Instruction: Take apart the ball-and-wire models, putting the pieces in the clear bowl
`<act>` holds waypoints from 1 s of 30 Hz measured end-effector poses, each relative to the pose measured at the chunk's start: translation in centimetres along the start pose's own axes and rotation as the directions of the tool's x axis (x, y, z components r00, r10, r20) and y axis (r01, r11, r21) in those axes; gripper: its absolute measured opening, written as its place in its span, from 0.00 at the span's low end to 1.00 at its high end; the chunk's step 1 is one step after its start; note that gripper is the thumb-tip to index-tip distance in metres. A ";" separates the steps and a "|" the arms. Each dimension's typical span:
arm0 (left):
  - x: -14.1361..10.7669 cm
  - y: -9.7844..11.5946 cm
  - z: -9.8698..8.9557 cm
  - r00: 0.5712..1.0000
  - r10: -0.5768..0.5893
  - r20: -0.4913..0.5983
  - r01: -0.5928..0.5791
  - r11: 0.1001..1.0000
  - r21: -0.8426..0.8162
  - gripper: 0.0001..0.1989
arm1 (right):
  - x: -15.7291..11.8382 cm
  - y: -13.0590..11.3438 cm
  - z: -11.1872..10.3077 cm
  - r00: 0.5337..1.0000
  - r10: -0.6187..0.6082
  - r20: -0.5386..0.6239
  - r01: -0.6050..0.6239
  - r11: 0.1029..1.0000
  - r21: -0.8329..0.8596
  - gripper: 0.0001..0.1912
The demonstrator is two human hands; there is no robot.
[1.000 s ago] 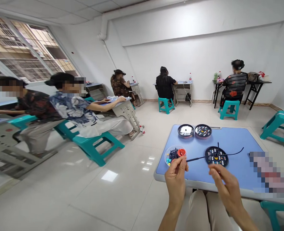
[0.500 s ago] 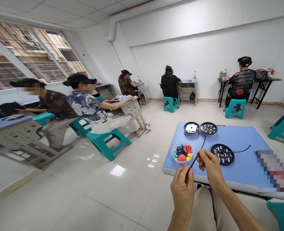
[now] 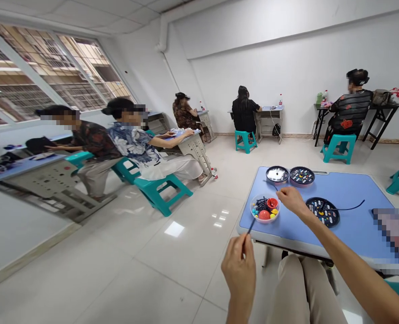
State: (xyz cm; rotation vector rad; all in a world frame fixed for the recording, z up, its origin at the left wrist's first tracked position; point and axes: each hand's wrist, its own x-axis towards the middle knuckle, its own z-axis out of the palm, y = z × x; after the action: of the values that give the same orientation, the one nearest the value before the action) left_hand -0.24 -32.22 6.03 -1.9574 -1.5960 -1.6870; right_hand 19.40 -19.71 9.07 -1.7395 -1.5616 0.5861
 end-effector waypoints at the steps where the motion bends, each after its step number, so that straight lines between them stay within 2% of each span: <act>1: 0.5 -1.0 0.1 0.999 -0.047 0.001 0.047 0.999 0.007 0.07 | -0.1 0.0 0.1 0.997 -0.024 0.070 0.036 0.984 -0.172 0.16; 4: 2.1 -3.6 1.3 0.986 -0.166 -0.004 0.166 0.986 0.006 0.11 | -0.5 -0.9 1.0 0.973 -0.024 0.228 0.148 0.824 -0.547 0.15; 7: 3.1 -5.1 3.1 0.972 -0.236 0.016 0.236 0.972 -0.013 0.13 | -0.3 -1.9 2.3 0.945 -0.010 0.326 0.237 0.709 -0.664 0.15; 13: 3.4 -5.7 6.6 0.953 -0.257 0.157 0.265 0.964 -0.026 0.14 | 0.7 -2.0 4.2 0.905 -0.047 0.423 0.346 0.659 -0.668 0.14; 17: 3.5 -5.7 8.2 0.942 -0.256 0.217 0.267 0.963 -0.024 0.12 | 0.7 -1.9 3.8 0.889 -0.058 0.454 0.386 0.630 -0.674 0.13; 23: 3.5 -6.1 9.0 0.940 -0.264 0.218 0.280 0.959 -0.043 0.13 | 2.1 -2.3 2.4 0.866 -0.132 0.482 0.463 0.577 -0.673 0.15; 30: 3.1 -6.3 9.3 0.934 -0.276 0.226 0.297 0.953 -0.063 0.12 | 3.7 -2.3 3.8 0.812 -0.195 0.550 0.552 0.561 -0.616 0.16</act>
State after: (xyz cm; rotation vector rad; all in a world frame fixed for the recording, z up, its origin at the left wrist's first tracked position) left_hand 0.79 -21.47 1.62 -2.1009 -2.0002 -1.7275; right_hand 15.74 -15.26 8.82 -1.7733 -2.7220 0.0356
